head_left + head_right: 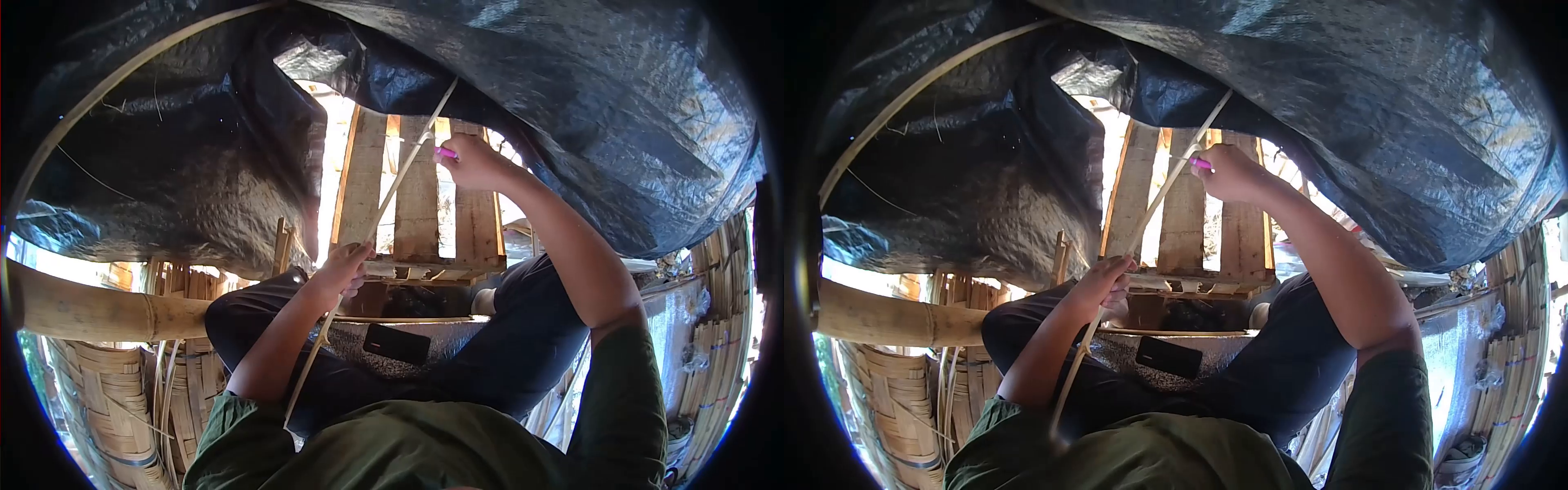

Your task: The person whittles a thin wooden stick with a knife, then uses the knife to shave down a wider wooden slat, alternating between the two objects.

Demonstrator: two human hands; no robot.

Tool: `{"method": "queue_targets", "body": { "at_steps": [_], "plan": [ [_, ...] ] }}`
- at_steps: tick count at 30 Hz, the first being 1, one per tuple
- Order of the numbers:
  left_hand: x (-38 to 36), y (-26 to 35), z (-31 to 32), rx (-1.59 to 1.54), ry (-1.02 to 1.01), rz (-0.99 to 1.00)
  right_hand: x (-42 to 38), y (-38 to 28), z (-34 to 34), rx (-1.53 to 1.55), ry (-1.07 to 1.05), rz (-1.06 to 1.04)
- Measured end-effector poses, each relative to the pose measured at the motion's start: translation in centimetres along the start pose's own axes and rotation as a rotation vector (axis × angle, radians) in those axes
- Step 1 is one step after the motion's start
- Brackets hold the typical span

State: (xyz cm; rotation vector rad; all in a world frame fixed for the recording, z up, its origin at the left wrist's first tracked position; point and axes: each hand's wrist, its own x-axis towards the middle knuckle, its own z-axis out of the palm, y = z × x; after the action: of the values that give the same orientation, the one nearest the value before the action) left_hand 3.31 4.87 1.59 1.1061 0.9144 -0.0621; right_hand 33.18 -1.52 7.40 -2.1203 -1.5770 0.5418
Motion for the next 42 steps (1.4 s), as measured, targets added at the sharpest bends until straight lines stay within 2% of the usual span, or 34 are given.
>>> {"method": "queue_targets", "body": {
  "at_steps": [2,4,6,8,12,18,20,23,28,30,32,34,36,38,39,42],
  "plan": [
    [0.0,-0.4,0.1,0.041,0.011,0.037,-0.3,-0.1,-0.4,-0.018,-0.01,0.013],
    [-0.1,-0.3,0.2,0.076,0.018,0.071,-0.2,-0.3,-0.8,-0.046,-0.193,0.059],
    [-0.5,0.0,0.0,0.083,0.002,0.068,0.2,0.2,-0.6,-0.048,-0.241,0.068],
    [-1.1,0.3,-0.1,0.109,0.014,0.074,1.2,1.6,0.8,-0.034,-0.263,-0.054],
    [-2.5,0.6,-0.6,0.097,0.047,0.092,-0.3,-1.8,-0.9,-0.017,-0.335,-0.087],
    [-5.1,0.4,-0.4,-0.009,0.049,0.134,1.2,-2.4,0.6,0.095,-0.311,-0.136],
    [-5.7,0.1,-0.1,-0.051,0.066,0.141,1.6,-2.1,1.4,0.043,-0.124,-0.358],
    [-5.8,-0.8,-0.4,-0.104,0.073,0.172,2.5,-2.9,1.7,-0.081,-0.06,-0.393],
    [-5.3,-1.7,-0.7,-0.21,0.061,0.164,2.2,-4.6,2.3,-0.203,0.003,-0.256],
    [-4.5,-2.3,-0.5,-0.245,0.107,0.126,2.5,-4.6,2.2,0.608,-0.379,0.156],
    [-3.8,-2.9,-0.3,-0.248,0.093,0.118,4.0,-1.9,4.6,0.687,-0.416,0.135],
    [-3.5,-3.3,0.0,-0.247,0.086,0.11,3.0,-2.8,4.9,1.12,-0.632,0.088],
    [-3.5,-2.9,0.3,-0.251,0.061,0.07,2.8,-3.5,5.6,1.133,-0.69,0.077],
    [-3.6,-2.4,0.4,-0.224,0.06,0.073,2.8,-3.7,6.6,1.305,-0.688,0.11],
    [-3.6,-2.1,0.5,-0.243,0.035,0.069,2.5,-4.3,7.1,1.298,-0.589,0.158],
    [-3.3,-2.1,0.2,-0.3,-0.015,0.063,2.0,-4.7,8.2,1.41,-0.557,0.181]
  ]
}}
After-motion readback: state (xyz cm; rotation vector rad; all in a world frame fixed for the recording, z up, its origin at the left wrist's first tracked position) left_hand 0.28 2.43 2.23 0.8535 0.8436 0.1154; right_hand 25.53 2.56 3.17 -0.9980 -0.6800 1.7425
